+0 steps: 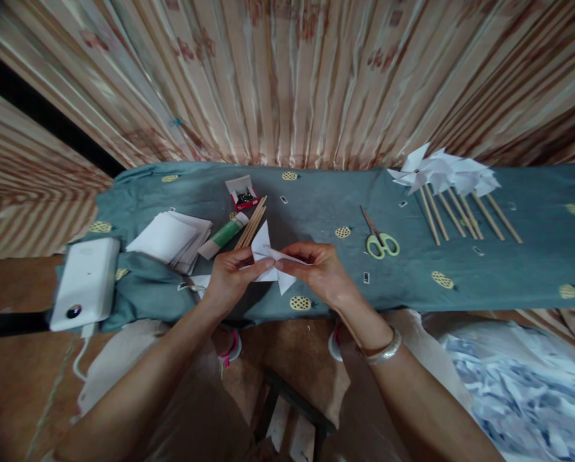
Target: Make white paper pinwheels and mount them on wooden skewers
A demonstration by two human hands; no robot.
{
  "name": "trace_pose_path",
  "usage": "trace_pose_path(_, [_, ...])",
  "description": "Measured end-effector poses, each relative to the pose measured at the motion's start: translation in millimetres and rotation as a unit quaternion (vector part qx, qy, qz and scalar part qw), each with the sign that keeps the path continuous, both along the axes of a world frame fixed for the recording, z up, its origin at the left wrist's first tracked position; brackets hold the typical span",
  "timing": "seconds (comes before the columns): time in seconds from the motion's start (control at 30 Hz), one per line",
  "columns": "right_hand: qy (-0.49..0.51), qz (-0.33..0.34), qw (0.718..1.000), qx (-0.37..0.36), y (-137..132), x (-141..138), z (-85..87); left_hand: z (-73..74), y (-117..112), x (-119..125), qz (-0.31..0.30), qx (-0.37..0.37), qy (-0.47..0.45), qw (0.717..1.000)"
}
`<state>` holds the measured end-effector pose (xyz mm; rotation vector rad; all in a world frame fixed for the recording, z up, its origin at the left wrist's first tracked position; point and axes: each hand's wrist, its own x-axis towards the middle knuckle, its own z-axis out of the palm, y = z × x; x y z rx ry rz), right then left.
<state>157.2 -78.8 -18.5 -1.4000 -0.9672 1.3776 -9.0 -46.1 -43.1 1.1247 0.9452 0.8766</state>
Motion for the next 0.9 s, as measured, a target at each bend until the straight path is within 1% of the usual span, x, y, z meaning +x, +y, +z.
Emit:
trace_pose_path(0.1, [0.001,0.003,1.000,0.001,0.8,-0.8,1.7,-1.4,0.5,-0.8,0.006,0.015,0.026,1.000])
trace_pose_path(0.27, [0.000,0.009,1.000,-0.006,1.1,-3.9,5.8,-1.2,1.1,-1.0,0.007,0.022,0.041,0.999])
trace_pose_path(0.53, [-0.013,0.019,1.000,-0.002,0.6,-2.8,3.8,-1.4,1.9,-1.4,0.012,0.023,0.047,0.999])
trace_pose_path(0.73, [-0.015,0.028,0.999,-0.005,-0.3,-2.4,5.1,-1.9,0.9,-1.1,0.007,-0.008,0.031,0.999])
trace_pose_path(0.9, [-0.006,0.019,1.000,-0.012,-1.0,-3.1,4.2,-1.0,0.2,-0.8,0.017,-0.004,0.048,0.999])
